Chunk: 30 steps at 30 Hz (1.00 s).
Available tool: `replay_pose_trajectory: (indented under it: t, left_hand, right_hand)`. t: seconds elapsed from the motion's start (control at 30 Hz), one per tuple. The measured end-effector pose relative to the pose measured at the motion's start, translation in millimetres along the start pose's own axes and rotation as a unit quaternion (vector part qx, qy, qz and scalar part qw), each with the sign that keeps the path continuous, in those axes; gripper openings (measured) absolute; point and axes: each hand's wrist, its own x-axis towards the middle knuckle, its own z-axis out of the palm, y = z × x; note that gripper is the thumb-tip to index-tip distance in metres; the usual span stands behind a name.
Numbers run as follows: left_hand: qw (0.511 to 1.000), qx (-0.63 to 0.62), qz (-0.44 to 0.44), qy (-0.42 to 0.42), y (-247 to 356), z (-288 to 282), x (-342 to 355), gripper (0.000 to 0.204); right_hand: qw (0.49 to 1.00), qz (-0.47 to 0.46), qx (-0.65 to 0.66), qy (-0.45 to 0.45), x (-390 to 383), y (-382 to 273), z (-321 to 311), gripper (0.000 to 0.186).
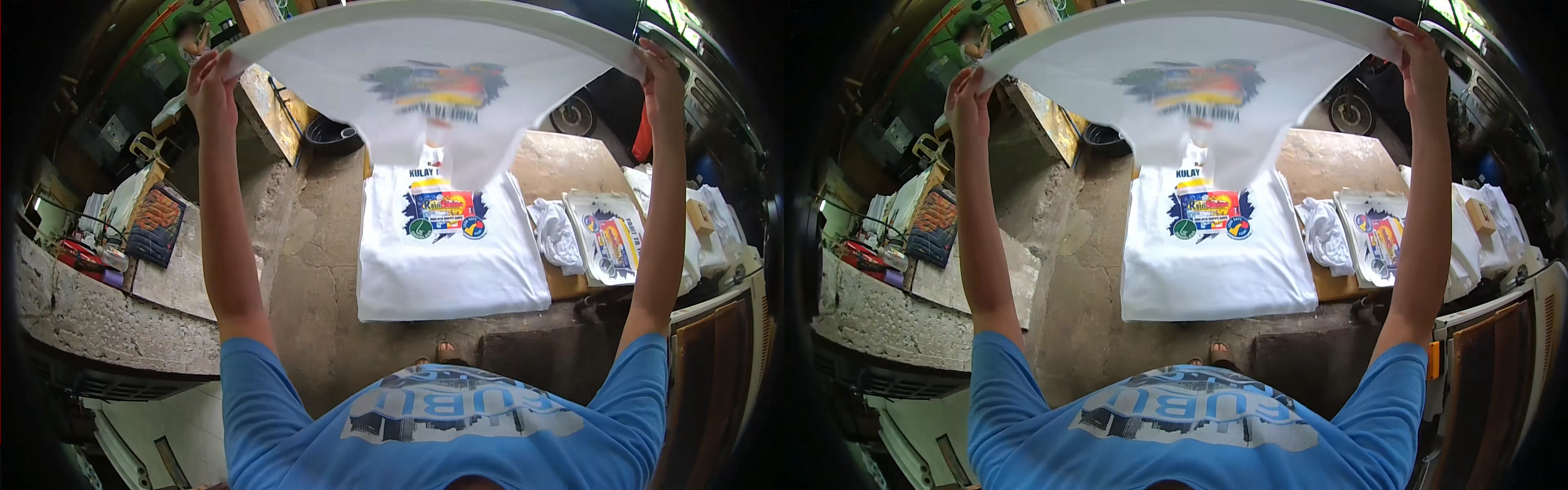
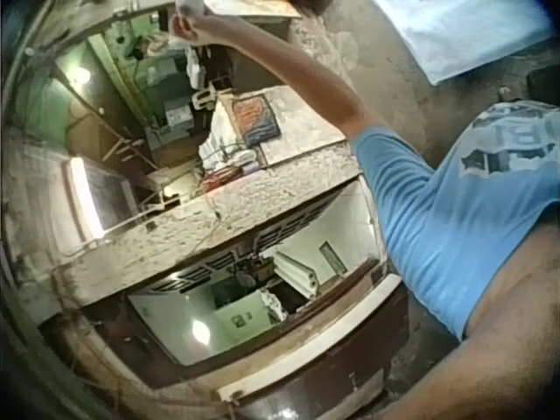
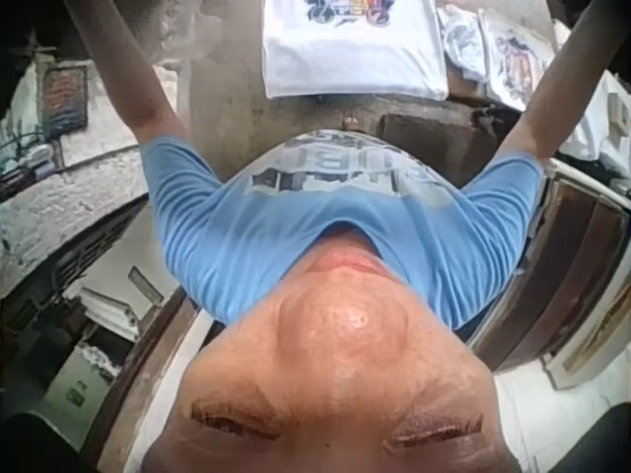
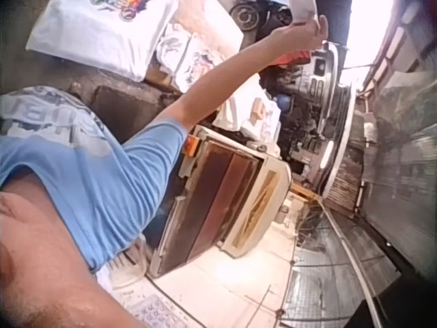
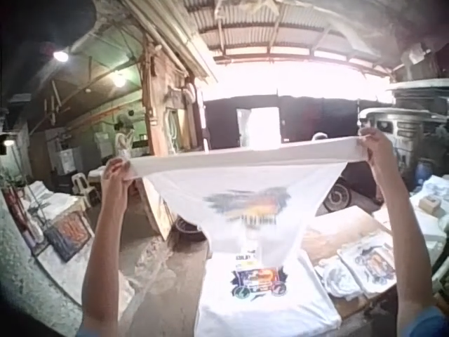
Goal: Manually operating a screen printing press to apply heat transfers to white t-shirts.
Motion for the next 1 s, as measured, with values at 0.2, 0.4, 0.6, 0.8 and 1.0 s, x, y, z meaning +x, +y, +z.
replay_pose_trajectory:
  t: [0.2, 0.4, 0.6, 0.8, 1.0]
  left_hand:
    - [0.984, 0.089, -0.151, 0.036, -63.5, -44.1, -105.9, 0.015]
    - [0.922, 0.138, -0.353, 0.085, -124.7, -106.7, -263.0, 0.016]
    - [0.873, 0.239, -0.418, 0.078, -153.6, -186.4, -411.2, 0.016]
    - [0.824, 0.273, -0.493, 0.053, -158.9, -202.9, -464.6, 0.015]
    - [0.813, 0.289, -0.505, 0.026, -146.8, -198.0, -460.5, 0.016]
  right_hand:
    - [0.987, 0.127, -0.093, -0.013, -93.0, 102.7, -25.1, 0.024]
    - [0.957, 0.269, -0.103, 0.019, -247.1, 203.6, -61.2, 0.022]
    - [0.890, 0.409, -0.194, 0.052, -385.9, 236.3, -103.7, 0.025]
    - [0.841, 0.428, -0.330, 0.033, -443.8, 265.9, -132.1, 0.026]
    - [0.826, 0.396, -0.400, 0.040, -435.2, 243.1, -115.3, 0.022]
